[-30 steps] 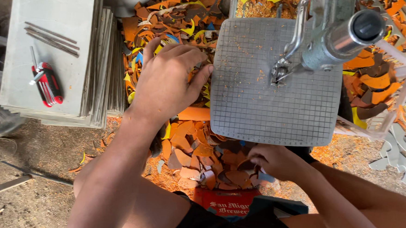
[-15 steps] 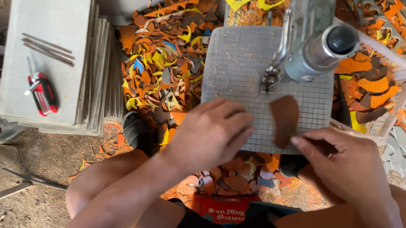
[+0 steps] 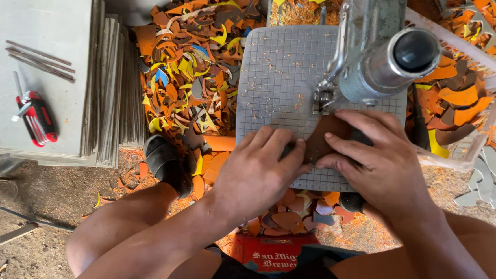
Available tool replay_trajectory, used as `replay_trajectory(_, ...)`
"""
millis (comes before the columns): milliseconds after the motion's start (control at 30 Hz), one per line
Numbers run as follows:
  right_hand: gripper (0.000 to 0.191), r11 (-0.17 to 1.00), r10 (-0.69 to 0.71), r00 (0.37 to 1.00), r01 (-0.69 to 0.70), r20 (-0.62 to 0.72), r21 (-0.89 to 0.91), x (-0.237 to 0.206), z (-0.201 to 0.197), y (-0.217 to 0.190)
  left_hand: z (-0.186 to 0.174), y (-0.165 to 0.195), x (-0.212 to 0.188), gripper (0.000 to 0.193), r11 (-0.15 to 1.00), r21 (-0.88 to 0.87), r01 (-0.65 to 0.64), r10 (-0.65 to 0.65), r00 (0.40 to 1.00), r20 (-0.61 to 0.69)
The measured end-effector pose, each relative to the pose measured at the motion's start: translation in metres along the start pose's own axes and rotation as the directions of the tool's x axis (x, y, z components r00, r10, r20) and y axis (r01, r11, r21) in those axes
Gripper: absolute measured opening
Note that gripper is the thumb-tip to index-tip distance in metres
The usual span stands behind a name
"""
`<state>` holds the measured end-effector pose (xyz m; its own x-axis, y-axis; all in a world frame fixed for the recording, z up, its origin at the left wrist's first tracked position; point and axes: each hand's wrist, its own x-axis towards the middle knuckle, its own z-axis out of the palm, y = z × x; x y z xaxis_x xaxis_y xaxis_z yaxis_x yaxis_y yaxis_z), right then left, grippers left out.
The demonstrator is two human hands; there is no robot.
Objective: The person operates a vertical cutting machine to cut small pieces of brown and orange material on a gridded mat. They repeatedly place each piece under the cutter, guide it through, and remove the cut piece, accumulating offcuts on the floor.
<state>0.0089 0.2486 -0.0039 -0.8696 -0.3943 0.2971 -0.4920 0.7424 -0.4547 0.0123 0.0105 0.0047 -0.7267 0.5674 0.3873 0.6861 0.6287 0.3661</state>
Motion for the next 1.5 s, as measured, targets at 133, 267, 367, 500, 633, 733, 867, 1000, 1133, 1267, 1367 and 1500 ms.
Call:
replay_trajectory(133, 0.035, 1.0, 0.027, 0.999, -0.026, -0.018, 0.015, 0.001, 0.003, -0.005, -0.001, -0.001, 0.0, 0.036, 1.0, 0.006, -0.002, 0.001, 1.0, 0.016)
replay_trajectory(267, 0.035, 0.999, 0.018, 0.999, -0.017, -0.03, 0.034, 0.002, 0.006, -0.003, -0.001, -0.002, 0.001, 0.038, 1.0, 0.006, 0.006, -0.006, 1.0, 0.02)
replay_trajectory(367, 0.036, 0.999, 0.013, 0.999, -0.012, -0.031, 0.032, 0.003, 0.007, -0.002, -0.001, -0.003, 0.0, 0.038, 1.0, -0.001, 0.018, -0.018, 1.0, 0.023)
replay_trajectory(500, 0.035, 0.999, 0.029, 0.999, -0.028, -0.034, 0.023, 0.005, 0.007, -0.004, 0.001, -0.004, 0.0, 0.038, 1.0, -0.004, 0.025, -0.025, 1.0, 0.007)
replay_trajectory(633, 0.036, 1.0, 0.025, 0.999, -0.024, -0.021, 0.016, 0.006, 0.005, -0.007, 0.002, -0.004, 0.0, 0.036, 0.999, 0.033, 0.028, -0.029, 0.999, 0.016)
replay_trajectory(733, 0.036, 1.0, 0.015, 1.0, -0.015, -0.01, 0.022, 0.007, 0.004, -0.007, 0.003, -0.004, 0.001, 0.034, 0.998, 0.061, 0.017, -0.018, 1.0, 0.009)
replay_trajectory(867, 0.037, 1.0, 0.012, 1.0, -0.011, -0.018, 0.025, 0.009, 0.004, -0.007, 0.005, -0.004, 0.003, 0.034, 0.999, 0.052, 0.007, -0.007, 1.0, -0.007)
replay_trajectory(1000, 0.037, 1.0, 0.004, 1.0, -0.004, -0.028, 0.024, 0.011, 0.006, -0.006, 0.007, -0.004, 0.004, 0.036, 0.997, 0.076, 0.012, -0.01, 1.0, -0.019)
replay_trajectory(1133, 0.037, 1.0, -0.015, 0.999, 0.016, -0.033, 0.012, 0.012, 0.006, -0.004, 0.009, -0.003, 0.005, 0.034, 0.994, 0.107, 0.011, -0.009, 1.0, -0.017)
replay_trajectory(1267, 0.035, 1.0, -0.026, 0.996, 0.025, -0.081, -0.01, 0.014, 0.009, 0.001, 0.012, -0.002, 0.007, 0.033, 0.997, 0.073, 0.037, -0.034, 0.998, -0.047)
replay_trajectory(1367, 0.034, 0.998, -0.032, 0.997, 0.028, -0.066, -0.059, 0.015, 0.01, 0.006, 0.015, -0.004, 0.009, 0.032, 0.998, 0.057, 0.037, -0.033, 0.997, -0.068)
replay_trajectory(1500, 0.032, 0.997, -0.019, 0.998, 0.014, -0.062, -0.07, 0.015, 0.009, 0.011, 0.016, -0.004, 0.01, 0.031, 0.999, 0.023, 0.032, -0.029, 0.994, -0.105)
